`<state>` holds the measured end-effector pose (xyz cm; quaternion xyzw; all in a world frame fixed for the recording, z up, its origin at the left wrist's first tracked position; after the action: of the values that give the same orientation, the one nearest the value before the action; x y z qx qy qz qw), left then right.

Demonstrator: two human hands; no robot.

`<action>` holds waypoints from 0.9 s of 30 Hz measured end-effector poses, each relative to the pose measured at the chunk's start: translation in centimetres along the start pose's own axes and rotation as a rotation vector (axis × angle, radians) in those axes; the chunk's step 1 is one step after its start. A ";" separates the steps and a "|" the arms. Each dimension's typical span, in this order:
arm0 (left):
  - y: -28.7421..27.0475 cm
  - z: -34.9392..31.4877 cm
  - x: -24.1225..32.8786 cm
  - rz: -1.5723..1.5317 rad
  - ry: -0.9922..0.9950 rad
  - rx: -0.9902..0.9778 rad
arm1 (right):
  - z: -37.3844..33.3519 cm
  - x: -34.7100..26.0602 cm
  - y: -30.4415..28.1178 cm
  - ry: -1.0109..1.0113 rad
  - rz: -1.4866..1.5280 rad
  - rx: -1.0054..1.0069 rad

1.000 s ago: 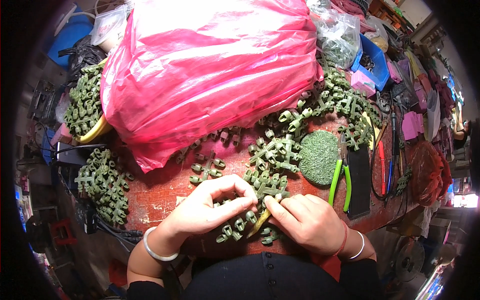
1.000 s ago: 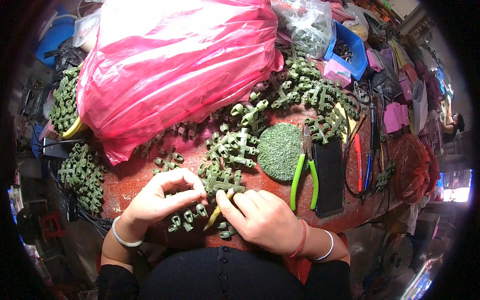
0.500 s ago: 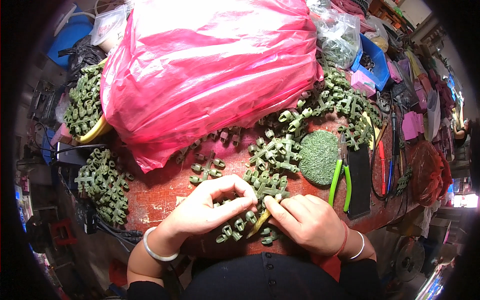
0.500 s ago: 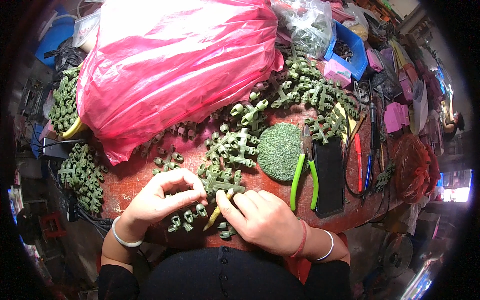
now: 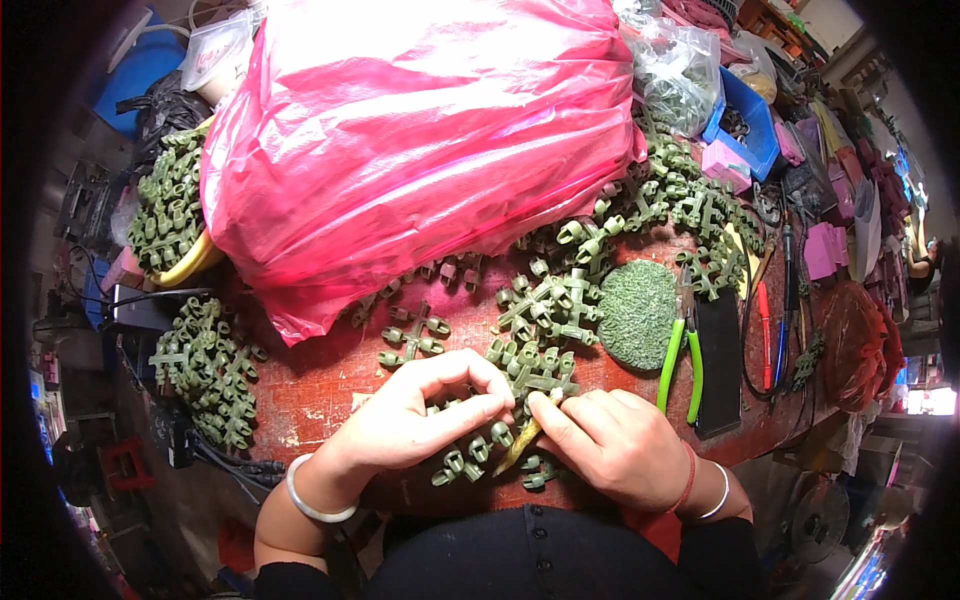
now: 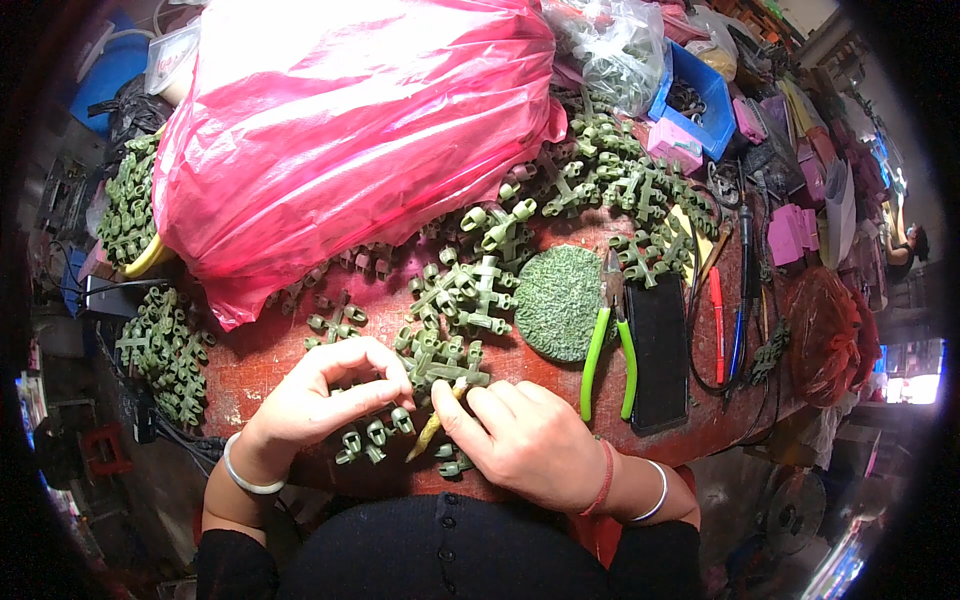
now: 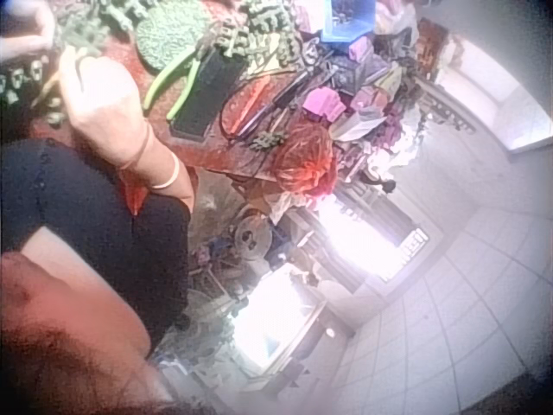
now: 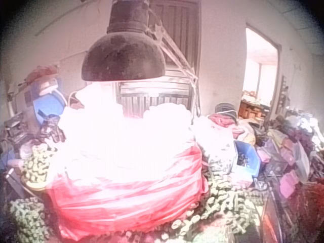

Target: The person assembles artificial succulent components by hand using a small tool, attaching green leaf-like pieces to a textured circular base on a cluttered workshop table.

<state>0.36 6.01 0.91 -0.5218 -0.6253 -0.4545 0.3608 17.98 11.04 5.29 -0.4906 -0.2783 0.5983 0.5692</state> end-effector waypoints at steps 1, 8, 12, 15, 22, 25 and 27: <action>0.0 0.0 0.0 0.000 0.000 0.000 | 0.0 0.0 0.0 0.000 0.001 -0.001; 0.0 0.0 -0.1 -0.008 0.000 -0.002 | 0.0 0.0 0.1 0.000 0.002 0.001; 0.0 0.0 -0.2 -0.016 -0.008 -0.003 | -0.1 0.0 0.1 -0.001 0.001 0.006; -0.1 0.0 -0.2 -0.019 -0.007 -0.005 | -0.1 0.0 0.1 -0.002 0.000 0.005; -0.1 0.0 -0.2 -0.014 -0.015 0.000 | -0.1 -0.1 0.1 -0.002 -0.009 0.005; 0.0 0.0 -0.2 -0.004 -0.008 -0.002 | -0.2 -0.1 0.1 -0.001 -0.010 0.006; 0.0 0.0 -0.1 -0.010 -0.003 -0.003 | -0.2 -0.1 0.2 -0.001 -0.011 0.005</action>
<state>0.35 5.95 0.81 -0.5198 -0.6276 -0.4566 0.3569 18.08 10.90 5.10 -0.4874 -0.2799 0.5959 0.5736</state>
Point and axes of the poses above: each hand's wrist, its own z-axis towards the middle knuckle, its own y-axis out of the palm, x = y × z, the point moved 6 cm from there along z, towards the middle knuckle, and after that the axes turned 8 degrees about x, right-handed, at the moved point
